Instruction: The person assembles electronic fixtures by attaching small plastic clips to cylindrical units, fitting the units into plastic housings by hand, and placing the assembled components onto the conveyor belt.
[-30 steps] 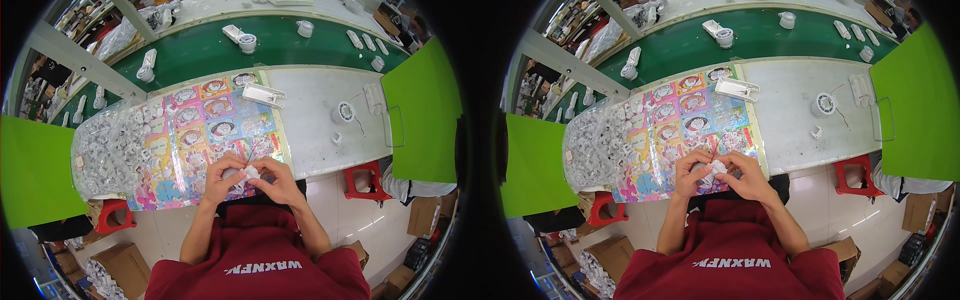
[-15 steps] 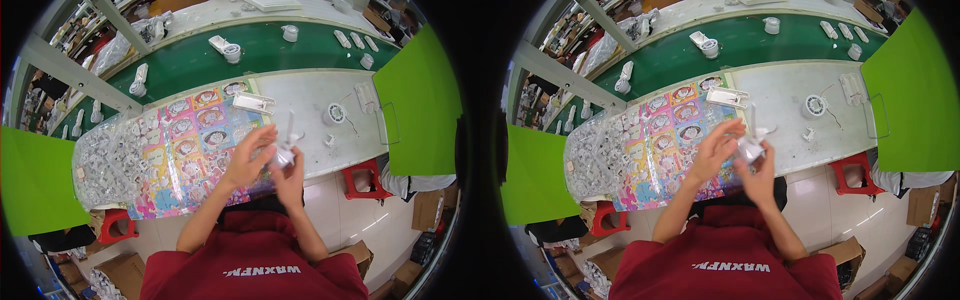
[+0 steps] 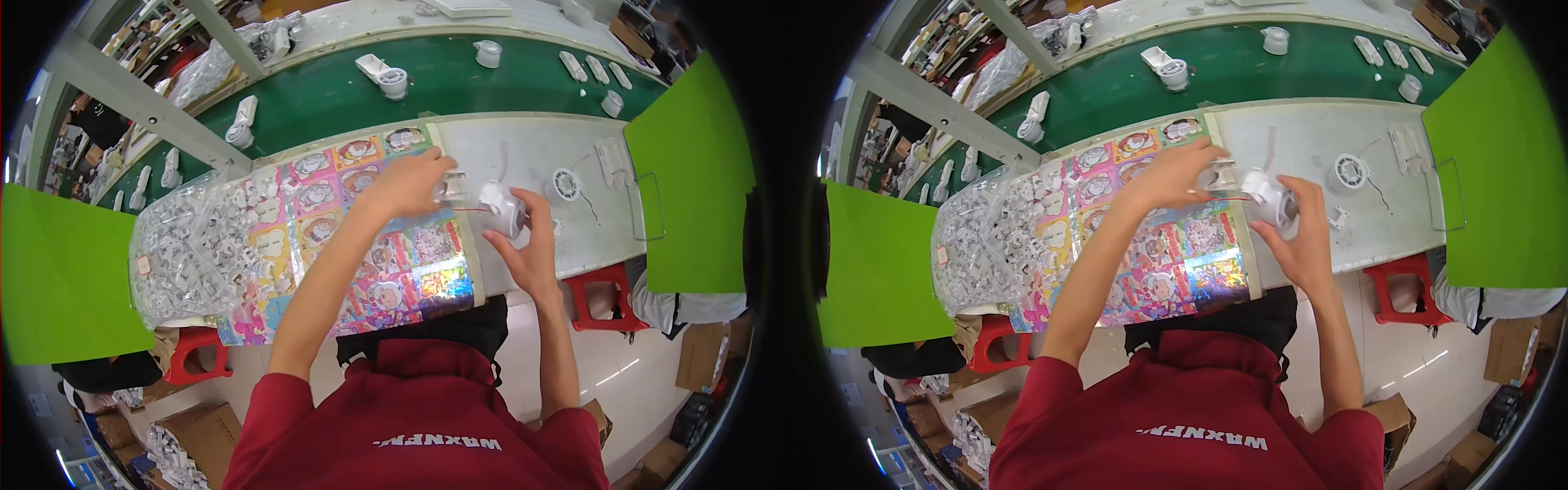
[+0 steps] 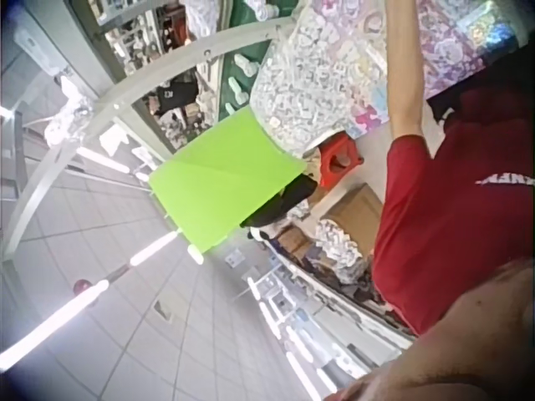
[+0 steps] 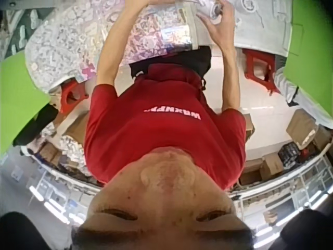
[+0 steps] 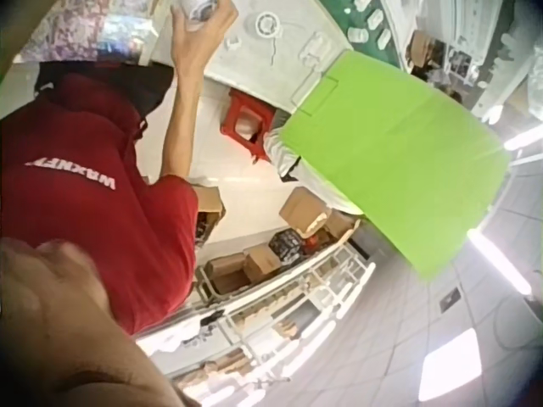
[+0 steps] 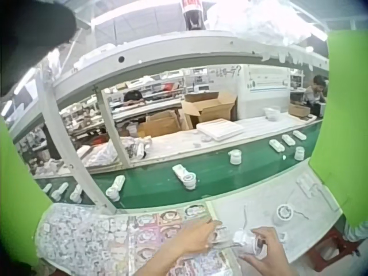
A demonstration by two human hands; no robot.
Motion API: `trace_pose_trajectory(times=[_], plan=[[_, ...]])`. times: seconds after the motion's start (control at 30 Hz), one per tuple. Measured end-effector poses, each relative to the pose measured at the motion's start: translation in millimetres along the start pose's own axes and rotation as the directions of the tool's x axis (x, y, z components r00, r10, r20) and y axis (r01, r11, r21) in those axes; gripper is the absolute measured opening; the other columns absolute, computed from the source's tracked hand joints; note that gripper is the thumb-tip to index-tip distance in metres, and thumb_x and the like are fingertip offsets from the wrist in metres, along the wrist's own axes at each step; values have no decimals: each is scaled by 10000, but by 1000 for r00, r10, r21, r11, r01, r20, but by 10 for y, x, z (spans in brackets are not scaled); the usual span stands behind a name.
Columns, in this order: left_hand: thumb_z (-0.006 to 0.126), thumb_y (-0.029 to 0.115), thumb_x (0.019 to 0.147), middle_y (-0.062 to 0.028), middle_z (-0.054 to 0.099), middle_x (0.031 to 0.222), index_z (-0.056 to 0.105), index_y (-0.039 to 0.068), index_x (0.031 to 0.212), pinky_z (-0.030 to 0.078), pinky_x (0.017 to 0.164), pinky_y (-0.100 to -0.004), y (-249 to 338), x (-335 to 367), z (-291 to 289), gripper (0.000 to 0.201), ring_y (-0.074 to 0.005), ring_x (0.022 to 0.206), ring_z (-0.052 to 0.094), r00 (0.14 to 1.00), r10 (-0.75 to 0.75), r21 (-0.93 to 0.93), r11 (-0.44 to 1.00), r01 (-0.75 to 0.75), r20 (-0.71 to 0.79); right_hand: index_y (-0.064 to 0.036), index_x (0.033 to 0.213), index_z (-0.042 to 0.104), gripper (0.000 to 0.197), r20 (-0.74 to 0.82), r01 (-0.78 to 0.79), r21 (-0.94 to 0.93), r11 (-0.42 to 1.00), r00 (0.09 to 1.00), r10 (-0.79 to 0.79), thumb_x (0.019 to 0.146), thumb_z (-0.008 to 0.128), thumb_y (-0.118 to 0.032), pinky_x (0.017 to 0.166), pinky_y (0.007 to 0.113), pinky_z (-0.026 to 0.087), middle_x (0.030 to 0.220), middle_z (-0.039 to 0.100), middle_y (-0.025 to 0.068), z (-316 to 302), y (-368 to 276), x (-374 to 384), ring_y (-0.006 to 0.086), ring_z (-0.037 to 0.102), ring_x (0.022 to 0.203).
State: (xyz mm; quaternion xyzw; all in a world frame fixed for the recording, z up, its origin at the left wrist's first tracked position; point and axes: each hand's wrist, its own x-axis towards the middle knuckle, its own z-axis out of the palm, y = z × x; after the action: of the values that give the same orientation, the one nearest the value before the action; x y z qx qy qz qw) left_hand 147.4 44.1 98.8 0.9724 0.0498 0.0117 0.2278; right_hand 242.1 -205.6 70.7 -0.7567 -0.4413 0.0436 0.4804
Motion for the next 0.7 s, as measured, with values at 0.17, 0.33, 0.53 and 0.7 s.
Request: trace_pose_trajectory(times=[0.17,0.33,0.53,0.7], plan=[[847,218,700,-191,664,1240,636,96,1307,528,931,-452,84,-330,-89,654,-392,1128,650,997,-17,-32,999,19,69,-131,1270,689,499,136,160,-77,984,979,-149,800,854,-90,961,421,527,1397,530,173,-44,-257,192,368,585,1208],[858,208,700,-203,729,1107,643,63,1269,536,909,-461,51,-475,-23,625,-406,1049,687,1000,12,-255,967,-16,-19,-202,1223,743,499,249,448,-360,818,891,-379,758,844,-54,907,436,557,1373,561,157,7,-391,247,367,600,1203],[864,160,688,-218,720,1158,654,34,1260,535,932,-449,155,-583,-30,622,-398,1097,680,998,-34,-234,972,20,-54,-215,1197,756,531,251,518,-457,723,855,-454,715,753,8,870,420,571,1324,594,153,87,-462,219,354,607,1182],[841,133,708,-193,729,1127,650,13,1276,536,952,-431,156,-649,-27,611,-358,1080,696,995,-18,-307,952,-11,-94,-215,1193,757,571,259,541,-487,685,839,-479,688,694,43,861,418,573,1314,598,145,74,-506,195,349,604,1171]])
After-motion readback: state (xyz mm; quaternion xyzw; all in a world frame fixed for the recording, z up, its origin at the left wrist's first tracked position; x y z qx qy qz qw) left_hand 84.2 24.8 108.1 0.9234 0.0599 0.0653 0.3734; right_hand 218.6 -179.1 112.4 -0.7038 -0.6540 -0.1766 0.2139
